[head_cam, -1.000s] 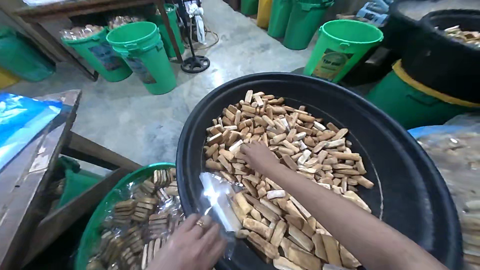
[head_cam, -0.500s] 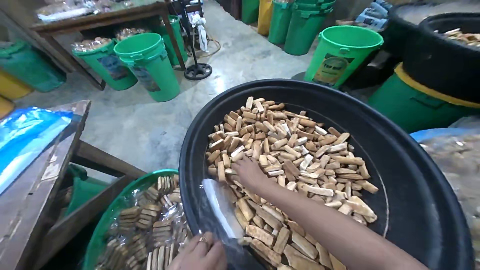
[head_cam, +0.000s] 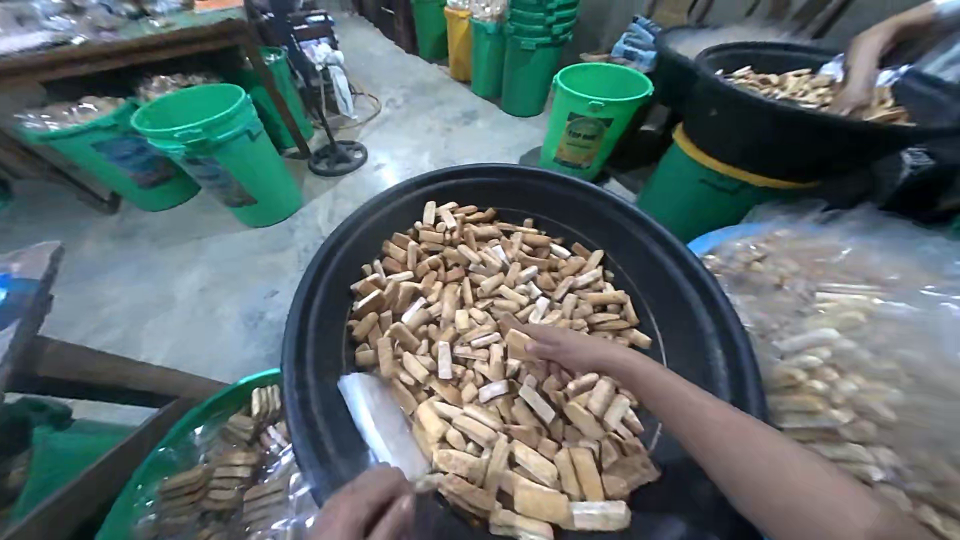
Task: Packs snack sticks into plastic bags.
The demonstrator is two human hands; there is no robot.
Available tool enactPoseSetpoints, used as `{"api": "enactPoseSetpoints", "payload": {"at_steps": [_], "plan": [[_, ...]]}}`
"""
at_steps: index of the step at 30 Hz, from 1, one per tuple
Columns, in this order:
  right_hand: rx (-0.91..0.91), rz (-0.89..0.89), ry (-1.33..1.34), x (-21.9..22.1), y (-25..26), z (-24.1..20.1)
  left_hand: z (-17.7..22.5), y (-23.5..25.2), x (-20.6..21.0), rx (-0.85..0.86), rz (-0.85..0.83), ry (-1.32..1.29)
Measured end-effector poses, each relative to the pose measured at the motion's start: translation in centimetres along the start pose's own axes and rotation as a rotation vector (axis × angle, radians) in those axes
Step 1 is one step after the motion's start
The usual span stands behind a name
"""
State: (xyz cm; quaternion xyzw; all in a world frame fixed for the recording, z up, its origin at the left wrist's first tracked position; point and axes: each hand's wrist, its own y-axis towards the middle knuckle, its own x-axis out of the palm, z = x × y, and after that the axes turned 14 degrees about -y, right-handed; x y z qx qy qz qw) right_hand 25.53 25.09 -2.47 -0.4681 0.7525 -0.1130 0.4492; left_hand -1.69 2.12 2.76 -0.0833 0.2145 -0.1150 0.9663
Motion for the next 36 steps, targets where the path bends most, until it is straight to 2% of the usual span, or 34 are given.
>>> {"api": "enactPoseSetpoints", "payload": {"at_steps": [3, 5, 7, 10, 12, 14, 17, 19, 22, 25, 30, 33, 36], "plan": [[-0.137, 0.049, 0.312, -0.6, 0.0, 0.3, 0.0, 2.0, -0.3, -0.167, 0.050, -0.450], [-0.212, 0.073, 0.455, -0.7, -0.2, -0.3, 0.5, 4.0, 0.2, -0.162, 0.165, -0.625], [-0.275, 0.073, 0.568, -0.9, -0.3, -0.3, 1.6, 6.7, 0.8, -0.042, 0.315, -0.615], [-0.316, 0.128, 0.673, -1.0, -0.5, -0.1, 3.9, 11.5, 1.2, 0.152, 0.513, -0.367], [-0.309, 0.182, 0.737, -1.2, -1.0, -0.3, 5.6, 14.3, 1.4, 0.185, 0.488, -0.270], [-0.310, 0.228, 0.796, -1.4, -1.4, -0.6, 6.7, 16.7, 1.8, 0.135, 0.417, -0.292], [-0.299, 0.309, 0.841, -1.4, -1.7, -1.2, 6.1, 19.2, 3.1, 0.174, 0.418, -0.387], [-0.246, 0.364, 0.859, -1.1, -1.6, -1.4, 4.9, 20.0, 4.3, 0.231, 0.362, -0.466], [-0.295, 0.355, 0.839, -0.2, -1.2, -1.5, 3.7, 19.9, 5.8, 0.257, 0.203, -0.524], [-0.339, 0.344, 0.715, 0.2, -0.7, -1.5, 2.3, 20.9, 6.9, 0.326, 0.226, -0.592], [-0.241, 0.470, 0.008, 0.1, 0.1, -2.0, 1.8, 20.7, 7.7, 0.181, 0.301, -0.642], [-0.274, 0.468, -0.065, 0.6, -0.6, -2.8, 1.6, 20.8, 7.9, 0.115, 0.380, -0.737], [-0.274, 0.415, -0.104, 0.9, -0.9, -3.4, 1.6, 20.7, 7.3, 0.023, 0.363, -0.887]]}}
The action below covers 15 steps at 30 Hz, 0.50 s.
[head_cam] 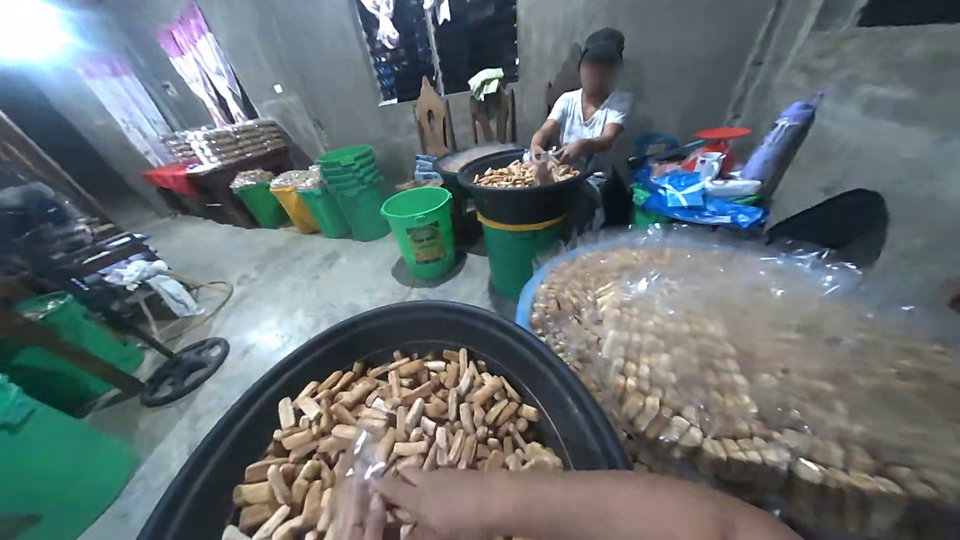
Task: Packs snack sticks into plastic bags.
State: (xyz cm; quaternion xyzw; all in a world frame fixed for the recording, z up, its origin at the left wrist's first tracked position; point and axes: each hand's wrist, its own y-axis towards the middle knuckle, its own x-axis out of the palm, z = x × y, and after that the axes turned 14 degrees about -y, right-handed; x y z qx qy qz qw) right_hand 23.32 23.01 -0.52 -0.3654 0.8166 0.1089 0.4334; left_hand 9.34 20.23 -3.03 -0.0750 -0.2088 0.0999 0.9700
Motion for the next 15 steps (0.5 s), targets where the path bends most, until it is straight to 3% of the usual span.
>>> {"api": "enactPoseSetpoints", "payload": {"at_steps": [3, 8, 10, 12, 15], "plan": [[0.013, -0.028, -0.082, -0.1, 0.2, 0.1, 0.2, 0.1, -0.2, -0.047, 0.020, -0.010], [-0.062, 0.174, 0.105, -3.0, -1.6, 0.1, 3.8, 2.0, -3.3, 0.503, -0.012, 0.759], [-0.094, 0.256, 0.200, -3.7, -2.0, 0.2, 4.8, 1.2, -2.6, 0.603, -0.100, 0.921], [-0.059, 0.284, 0.263, -3.8, -1.7, 0.2, 5.2, 0.2, -0.9, 0.605, -0.198, 0.972], [0.059, 0.282, 0.151, -3.4, -0.8, 0.4, 5.4, -0.2, 0.4, 0.458, -0.274, 0.981]]}}
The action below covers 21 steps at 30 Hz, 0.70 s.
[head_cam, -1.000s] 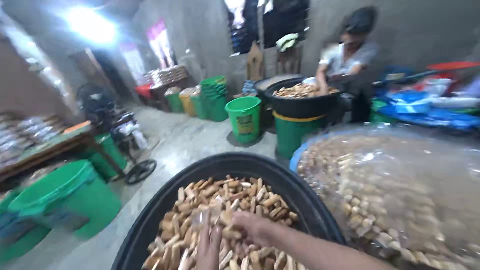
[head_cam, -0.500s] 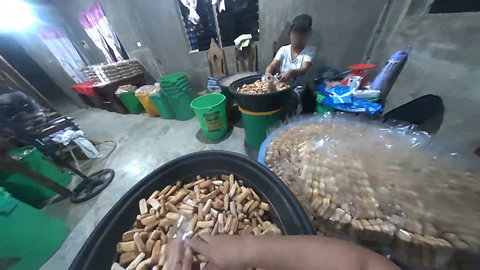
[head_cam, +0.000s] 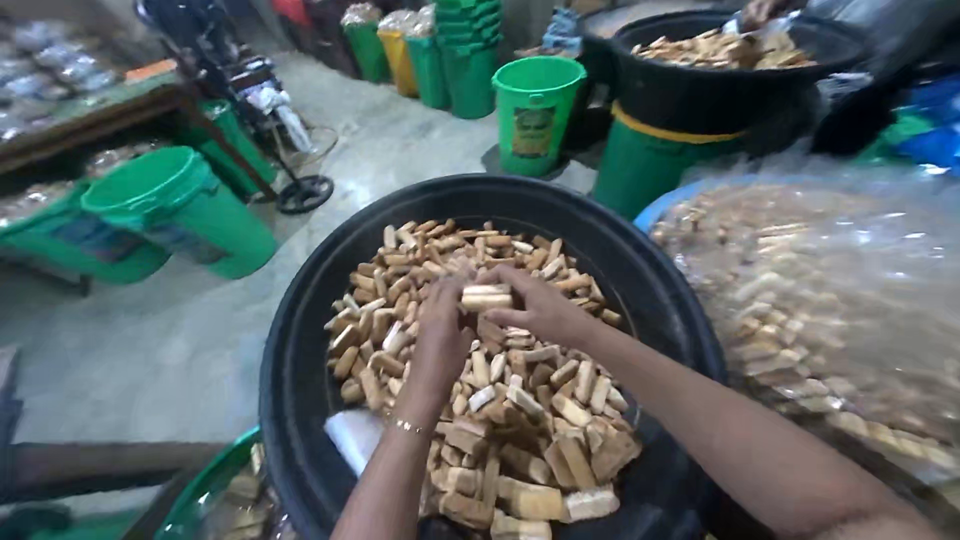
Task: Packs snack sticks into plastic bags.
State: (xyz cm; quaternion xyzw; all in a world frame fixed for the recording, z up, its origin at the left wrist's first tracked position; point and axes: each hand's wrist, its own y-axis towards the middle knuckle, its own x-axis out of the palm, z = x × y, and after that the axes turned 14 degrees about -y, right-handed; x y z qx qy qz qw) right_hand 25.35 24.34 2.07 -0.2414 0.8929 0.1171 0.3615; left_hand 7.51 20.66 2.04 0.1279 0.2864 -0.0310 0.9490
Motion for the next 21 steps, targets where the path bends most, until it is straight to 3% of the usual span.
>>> {"api": "enactPoseSetpoints", "payload": {"at_steps": [2, 5, 9, 11, 13, 15, 16, 21], "plan": [[-0.042, 0.062, -0.260, 0.3, 0.5, -0.1, -0.3, 0.2, -0.1, -0.038, -0.036, 0.004], [-0.171, 0.056, -0.532, 1.5, 0.9, -1.0, -0.8, -0.2, 0.1, 0.054, 0.055, 0.015], [-0.004, -0.297, -0.450, -0.1, 1.2, -5.2, -2.8, -0.2, -1.3, 0.253, 0.182, 0.105], [0.013, -0.254, -0.357, -0.6, 0.7, -5.3, -3.7, -0.1, -2.1, 0.283, 0.219, 0.086], [-0.022, -0.063, -0.313, -0.8, -0.4, -4.4, -3.8, 0.0, -2.5, 0.241, 0.259, 0.081], [-0.097, 0.168, -0.260, -0.7, -1.1, -3.7, -2.8, 0.0, -2.8, 0.131, 0.196, 0.067], [-0.124, 0.201, -0.232, -0.7, -1.2, -3.6, -2.3, 0.0, -2.7, 0.089, 0.146, 0.040], [-0.026, -0.031, -0.315, -1.1, 0.0, -4.3, -2.1, 0.1, -1.5, 0.079, 0.029, -0.062]]}}
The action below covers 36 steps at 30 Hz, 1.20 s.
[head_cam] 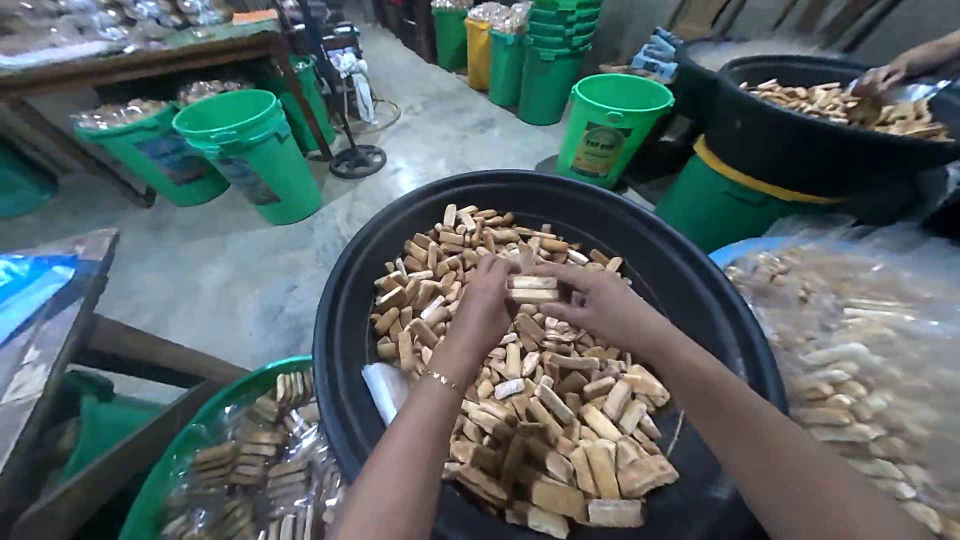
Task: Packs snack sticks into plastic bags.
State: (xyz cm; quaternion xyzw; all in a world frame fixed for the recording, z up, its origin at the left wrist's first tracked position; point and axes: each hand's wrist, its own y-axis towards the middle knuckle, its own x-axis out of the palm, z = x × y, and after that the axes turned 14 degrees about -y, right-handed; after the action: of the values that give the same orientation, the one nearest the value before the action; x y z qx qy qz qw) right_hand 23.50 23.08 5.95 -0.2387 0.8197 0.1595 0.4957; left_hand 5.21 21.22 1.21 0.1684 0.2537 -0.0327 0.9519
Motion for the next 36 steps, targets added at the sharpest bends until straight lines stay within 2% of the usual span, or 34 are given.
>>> {"api": "enactPoseSetpoints", "payload": {"at_steps": [4, 6, 8, 12, 14, 16, 18, 19, 21, 23, 25, 26, 27, 29, 30, 31, 34, 36], "plan": [[-0.021, 0.020, -0.371, 1.5, 1.1, -0.8, 0.3, 0.2, 0.7, -0.074, -0.071, 0.012], [0.000, -0.119, -0.436, 1.8, 1.2, -2.1, -0.2, -0.1, 1.0, -0.057, -0.029, 0.017], [0.051, -0.231, -0.388, 1.5, 1.9, -2.7, -0.3, -0.3, 1.1, -0.028, 0.007, 0.014], [0.035, -0.063, -0.277, 2.4, 2.9, -0.9, 2.0, -1.2, 1.4, 0.208, 0.017, -0.073], [0.011, -0.010, -0.186, 1.4, 3.2, -0.7, 1.6, -1.3, -0.5, 0.287, 0.148, -0.231], [-0.097, 0.107, -0.126, 0.0, 3.0, -0.8, 0.2, -1.0, -3.7, 0.130, 0.288, -0.456], [-0.200, 0.216, -0.079, -0.8, 2.5, -1.6, -1.9, -0.7, -5.9, -0.140, 0.288, -0.712], [-0.241, 0.226, -0.073, -0.9, 2.4, -2.2, -2.5, -0.4, -5.7, -0.250, 0.282, -0.852], [-0.318, 0.137, -0.079, -0.2, 2.8, -3.7, -2.5, -0.1, -5.0, -0.396, 0.271, -1.038], [-0.357, 0.105, -0.004, 1.7, 3.5, -4.1, -2.5, -0.1, -4.8, -0.433, 0.382, -1.009], [-0.249, 0.166, 0.200, 4.5, 4.9, -3.2, -3.5, -0.1, -5.5, -0.426, 0.596, -0.863], [-0.157, 0.147, 0.211, 6.0, 5.7, -2.5, -4.0, 0.0, -5.8, -0.444, 0.723, -0.782], [-0.052, 0.034, 0.127, 7.2, 6.3, -2.1, -4.6, -0.1, -6.1, -0.468, 0.817, -0.732], [0.095, -0.324, -0.173, 9.9, 7.4, -1.8, -5.5, 0.1, -6.2, -0.517, 0.926, -0.706], [0.108, -0.430, -0.298, 11.1, 7.6, -1.9, -5.7, 0.2, -6.0, -0.524, 0.957, -0.734], [0.099, -0.458, -0.376, 11.8, 7.6, -1.9, -5.8, 0.4, -5.8, -0.521, 0.978, -0.764], [0.089, -0.346, -0.329, 9.8, 7.7, -1.4, -5.5, 0.4, -5.6, -0.554, 0.996, -0.868], [0.035, -0.101, -0.158, 6.4, 6.7, -0.8, -5.3, 0.6, -5.5, -0.566, 1.022, -0.929]]}}
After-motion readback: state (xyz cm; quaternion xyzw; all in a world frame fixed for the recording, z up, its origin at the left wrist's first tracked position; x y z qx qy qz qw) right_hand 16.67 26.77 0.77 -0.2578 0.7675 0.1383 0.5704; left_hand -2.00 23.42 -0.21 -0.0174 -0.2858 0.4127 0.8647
